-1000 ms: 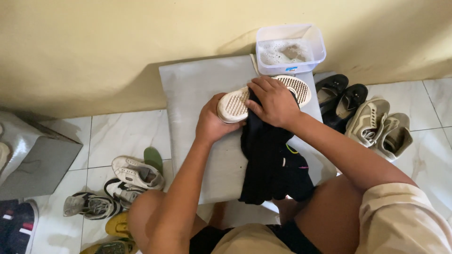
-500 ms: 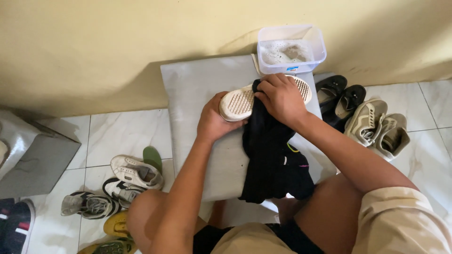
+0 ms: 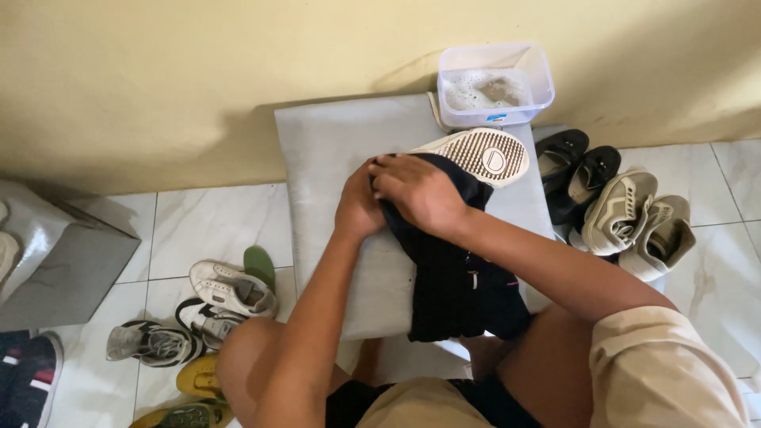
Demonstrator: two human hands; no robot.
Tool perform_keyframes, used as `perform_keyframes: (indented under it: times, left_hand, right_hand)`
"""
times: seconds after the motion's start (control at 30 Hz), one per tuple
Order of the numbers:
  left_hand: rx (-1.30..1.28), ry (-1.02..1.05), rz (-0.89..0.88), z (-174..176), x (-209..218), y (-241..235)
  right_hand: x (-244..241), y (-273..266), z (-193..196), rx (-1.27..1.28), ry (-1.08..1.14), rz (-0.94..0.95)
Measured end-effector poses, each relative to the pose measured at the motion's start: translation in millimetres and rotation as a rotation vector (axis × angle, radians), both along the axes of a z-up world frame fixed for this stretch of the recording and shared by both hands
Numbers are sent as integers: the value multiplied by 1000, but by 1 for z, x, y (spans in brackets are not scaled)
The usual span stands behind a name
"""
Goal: The person scrubs the sole of a white sneaker with a green toothbrush dipped in soapy water, then wipes the sole with a black cloth. The person repeats the scrubbing and wiping process on the shoe's sole.
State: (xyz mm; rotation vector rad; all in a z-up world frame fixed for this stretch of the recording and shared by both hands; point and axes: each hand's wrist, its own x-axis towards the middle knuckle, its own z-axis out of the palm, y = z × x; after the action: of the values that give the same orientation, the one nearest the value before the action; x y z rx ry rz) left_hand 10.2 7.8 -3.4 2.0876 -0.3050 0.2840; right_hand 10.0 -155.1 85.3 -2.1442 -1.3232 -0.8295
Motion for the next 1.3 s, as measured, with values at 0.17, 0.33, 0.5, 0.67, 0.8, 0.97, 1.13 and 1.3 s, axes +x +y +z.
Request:
perform_keyframes:
  times: [0.17, 0.33, 0.5, 0.67, 0.8, 0.97, 1.13, 1.3]
  left_hand:
    - [-228, 84, -78, 5, -8, 1]
    - [-282, 136, -86, 15, -10, 0]
    - [0, 150, 10, 33, -20, -8]
    - [26, 204, 50, 39, -19, -11]
    - [2, 145, 80, 15, -13, -10]
    - [-72, 109, 109, 24, -15, -16]
    - [-81, 78, 90, 23, -13, -16]
    - [-77, 67, 76, 18, -11, -13]
  right_hand:
    - [-9, 7, -12, -27, -144, 117]
    - [0, -9, -7, -33, -161, 235]
    - [7, -24, -6, -30, -68, 404]
    - [14, -46, -11, -1, -14, 469]
    - [22, -64, -13, 0, 15, 430]
    - [46, -100, -14, -41, -21, 319]
    - [61, -119, -19, -86, -96, 107]
    - [64, -113, -28, -88, -2, 16]
